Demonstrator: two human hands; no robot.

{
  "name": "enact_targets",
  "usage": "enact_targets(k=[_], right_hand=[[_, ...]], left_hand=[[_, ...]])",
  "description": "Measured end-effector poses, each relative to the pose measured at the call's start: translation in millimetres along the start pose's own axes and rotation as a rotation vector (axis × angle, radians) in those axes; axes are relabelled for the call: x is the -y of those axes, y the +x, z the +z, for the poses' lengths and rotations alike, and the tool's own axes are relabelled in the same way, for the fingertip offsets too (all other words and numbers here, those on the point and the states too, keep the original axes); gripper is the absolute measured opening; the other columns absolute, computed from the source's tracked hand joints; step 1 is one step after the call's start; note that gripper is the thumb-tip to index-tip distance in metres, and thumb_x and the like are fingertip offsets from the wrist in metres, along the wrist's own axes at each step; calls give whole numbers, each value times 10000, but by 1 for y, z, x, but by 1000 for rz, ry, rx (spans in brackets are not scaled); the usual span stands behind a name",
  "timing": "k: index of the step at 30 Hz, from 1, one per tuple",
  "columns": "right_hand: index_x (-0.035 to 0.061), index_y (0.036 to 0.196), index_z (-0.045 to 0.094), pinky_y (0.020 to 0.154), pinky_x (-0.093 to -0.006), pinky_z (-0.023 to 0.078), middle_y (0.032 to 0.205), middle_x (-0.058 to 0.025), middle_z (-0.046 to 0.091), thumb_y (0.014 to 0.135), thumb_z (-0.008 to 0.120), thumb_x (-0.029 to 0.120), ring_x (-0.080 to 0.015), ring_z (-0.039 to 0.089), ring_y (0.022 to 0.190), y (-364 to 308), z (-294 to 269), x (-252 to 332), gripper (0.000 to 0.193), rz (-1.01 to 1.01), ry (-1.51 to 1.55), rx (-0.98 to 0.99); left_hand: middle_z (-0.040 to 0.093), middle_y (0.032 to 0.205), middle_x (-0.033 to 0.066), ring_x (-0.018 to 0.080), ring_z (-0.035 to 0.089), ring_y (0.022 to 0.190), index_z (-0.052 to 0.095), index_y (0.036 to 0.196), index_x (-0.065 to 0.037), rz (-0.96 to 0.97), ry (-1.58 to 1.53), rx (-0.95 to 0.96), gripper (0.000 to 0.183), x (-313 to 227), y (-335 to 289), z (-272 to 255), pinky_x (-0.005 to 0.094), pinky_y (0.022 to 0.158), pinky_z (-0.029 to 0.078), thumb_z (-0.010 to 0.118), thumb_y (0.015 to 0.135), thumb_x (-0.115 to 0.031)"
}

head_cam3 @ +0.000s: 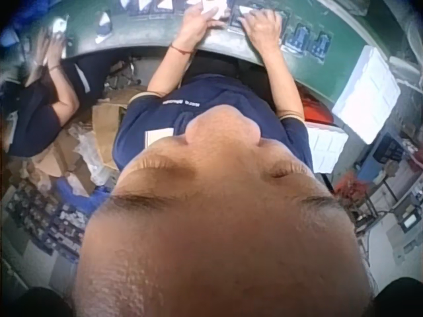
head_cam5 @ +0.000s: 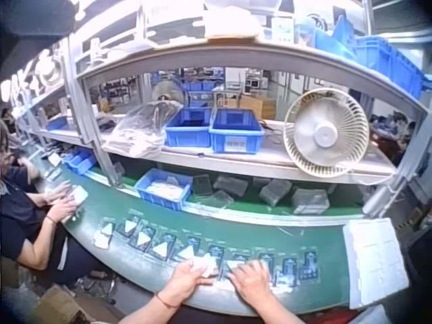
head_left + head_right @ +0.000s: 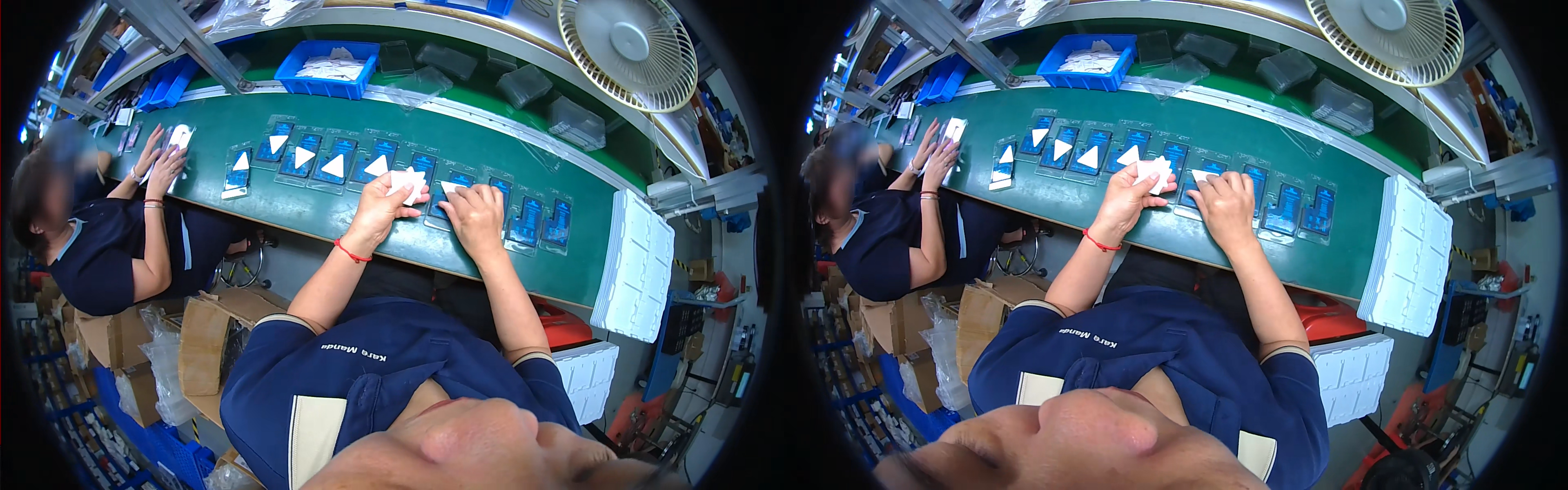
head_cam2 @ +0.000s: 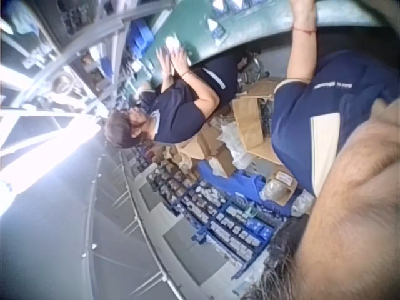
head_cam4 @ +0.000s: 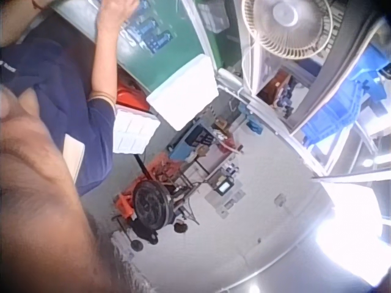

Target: The person assembles small blue electronic components into clear plastic packaging. They pick up the blue components from a white tray, place them into the plastic cases, and then insert white triangular paper inserts into the packaging. The person repeats this process for multiple units on a green assembly table.

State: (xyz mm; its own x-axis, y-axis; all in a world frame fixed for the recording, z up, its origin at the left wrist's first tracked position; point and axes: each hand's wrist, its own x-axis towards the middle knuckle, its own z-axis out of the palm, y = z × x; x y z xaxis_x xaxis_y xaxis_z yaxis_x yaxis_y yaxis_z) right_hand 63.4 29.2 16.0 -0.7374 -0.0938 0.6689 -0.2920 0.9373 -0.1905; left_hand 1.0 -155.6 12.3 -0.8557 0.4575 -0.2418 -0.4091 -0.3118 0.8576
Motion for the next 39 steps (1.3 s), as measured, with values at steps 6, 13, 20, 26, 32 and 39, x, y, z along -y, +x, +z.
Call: enact_targets(k=[6,13,20,26,32,39], right_hand=[[7,837,661,622,-246,485,805,-68,656,796,708,60,-120,609,671,2,-3,6,82,736,1004,157],[0,834,649,629,-202,470,792,-27,655,846,659,14,-55,580,699,-14,-16,-21,21,828,1067,-212],[79,821,694,802,-367,368,841,-33,672,687,773,266,-216,549,856,-32,-42,-30,243,189,-64,15],[24,916,676,609,-284,468,786,-46,647,762,729,84,-127,567,669,-24,-29,-10,173,569,748,68],[-1,860,642,603,-213,455,764,-17,638,839,664,33,-57,565,682,-41,-30,-22,45,792,1032,-16],[9,916,644,638,-335,478,816,-93,646,701,649,-6,-236,592,713,-53,-82,-75,215,1,-163,-101]], left_hand=[[652,1010,136,202,674,887,548,1107,13,-5,65,148,202,12,-3,27,248,631,595,560,911,-35],[652,1011,147,202,674,883,543,1103,1,-59,107,183,191,17,-2,30,248,638,593,553,918,-45],[632,1055,152,213,666,921,514,1157,-11,-61,105,186,243,17,-2,33,251,662,591,542,916,-25],[611,1054,105,184,653,912,469,1249,-7,-15,129,309,354,24,-5,54,255,651,588,540,903,8],[632,1086,129,192,662,932,516,1219,15,-96,177,337,294,23,-11,50,260,675,580,501,926,-5],[647,1050,185,232,669,931,520,1194,38,-19,234,109,273,10,-2,32,268,678,582,523,934,-47]])
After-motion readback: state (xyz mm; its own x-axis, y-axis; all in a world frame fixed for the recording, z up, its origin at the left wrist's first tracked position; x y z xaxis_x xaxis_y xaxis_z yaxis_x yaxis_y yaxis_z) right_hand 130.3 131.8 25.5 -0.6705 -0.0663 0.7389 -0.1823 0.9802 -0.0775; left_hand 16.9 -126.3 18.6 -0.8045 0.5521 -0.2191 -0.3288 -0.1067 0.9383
